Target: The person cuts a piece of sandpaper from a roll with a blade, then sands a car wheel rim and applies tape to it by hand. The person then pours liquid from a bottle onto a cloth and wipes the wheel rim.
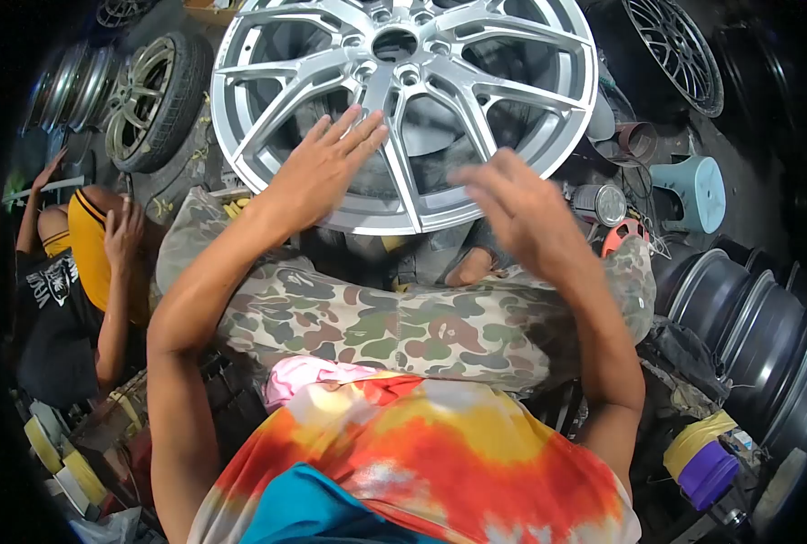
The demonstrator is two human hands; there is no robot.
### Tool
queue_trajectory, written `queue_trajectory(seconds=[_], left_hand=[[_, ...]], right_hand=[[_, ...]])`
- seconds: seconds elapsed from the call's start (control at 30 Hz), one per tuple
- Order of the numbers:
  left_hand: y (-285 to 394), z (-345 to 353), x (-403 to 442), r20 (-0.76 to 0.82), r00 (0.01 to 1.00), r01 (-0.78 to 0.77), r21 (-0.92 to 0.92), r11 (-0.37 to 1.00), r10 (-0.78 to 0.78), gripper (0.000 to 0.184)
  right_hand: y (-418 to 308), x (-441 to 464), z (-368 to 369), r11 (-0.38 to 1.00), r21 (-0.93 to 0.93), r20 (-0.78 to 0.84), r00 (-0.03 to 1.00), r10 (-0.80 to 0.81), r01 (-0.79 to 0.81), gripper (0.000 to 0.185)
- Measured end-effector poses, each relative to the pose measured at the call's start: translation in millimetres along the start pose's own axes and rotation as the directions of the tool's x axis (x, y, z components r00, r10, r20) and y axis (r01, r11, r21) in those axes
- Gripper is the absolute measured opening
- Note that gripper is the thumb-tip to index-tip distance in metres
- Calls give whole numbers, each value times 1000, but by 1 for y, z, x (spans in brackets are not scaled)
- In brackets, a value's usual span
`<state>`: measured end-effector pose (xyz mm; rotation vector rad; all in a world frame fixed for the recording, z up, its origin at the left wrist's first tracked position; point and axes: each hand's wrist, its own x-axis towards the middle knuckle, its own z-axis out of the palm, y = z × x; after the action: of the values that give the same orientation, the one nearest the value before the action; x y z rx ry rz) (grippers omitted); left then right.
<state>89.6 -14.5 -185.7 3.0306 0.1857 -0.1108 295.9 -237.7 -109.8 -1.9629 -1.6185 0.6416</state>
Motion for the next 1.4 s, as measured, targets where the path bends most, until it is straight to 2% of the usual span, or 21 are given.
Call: queue_trajectory(seconds=[0.1,0.23,0.4,0.53,0.63,0.73,1.13,1.4], left_hand=[[22,-14,-14,29,999,-23,4,1000,23,77],[46,-32,-25,50,995,-88,-74,993,92,73],[64,-54,-35,85,985,-130,-185,974,147,56],[68,-54,-36,93,978,-158,-251,955,186,45],[74,-53,-38,37,983,-166,-237,957,179,45],[77,-60,-39,86,980,-158,-226,961,182,48],[78,-59,-40,122,978,-125,-297,947,168,56],[79,-55,-40,86,981,-137,-313,940,172,56]], right_hand=[[-10,-16,18,993,115,118,992,-32,19,27],[0,-28,38,993,108,110,992,-66,54,29],[10,-31,48,975,-79,17,978,-206,207,33],[11,-31,51,955,-122,13,963,-271,270,38],[8,-33,49,941,-148,11,952,-305,303,42],[5,-34,49,932,-160,-17,943,-332,325,44],[5,-33,49,928,-179,-16,942,-335,327,42],[5,-33,50,933,-152,-15,943,-332,326,43]])
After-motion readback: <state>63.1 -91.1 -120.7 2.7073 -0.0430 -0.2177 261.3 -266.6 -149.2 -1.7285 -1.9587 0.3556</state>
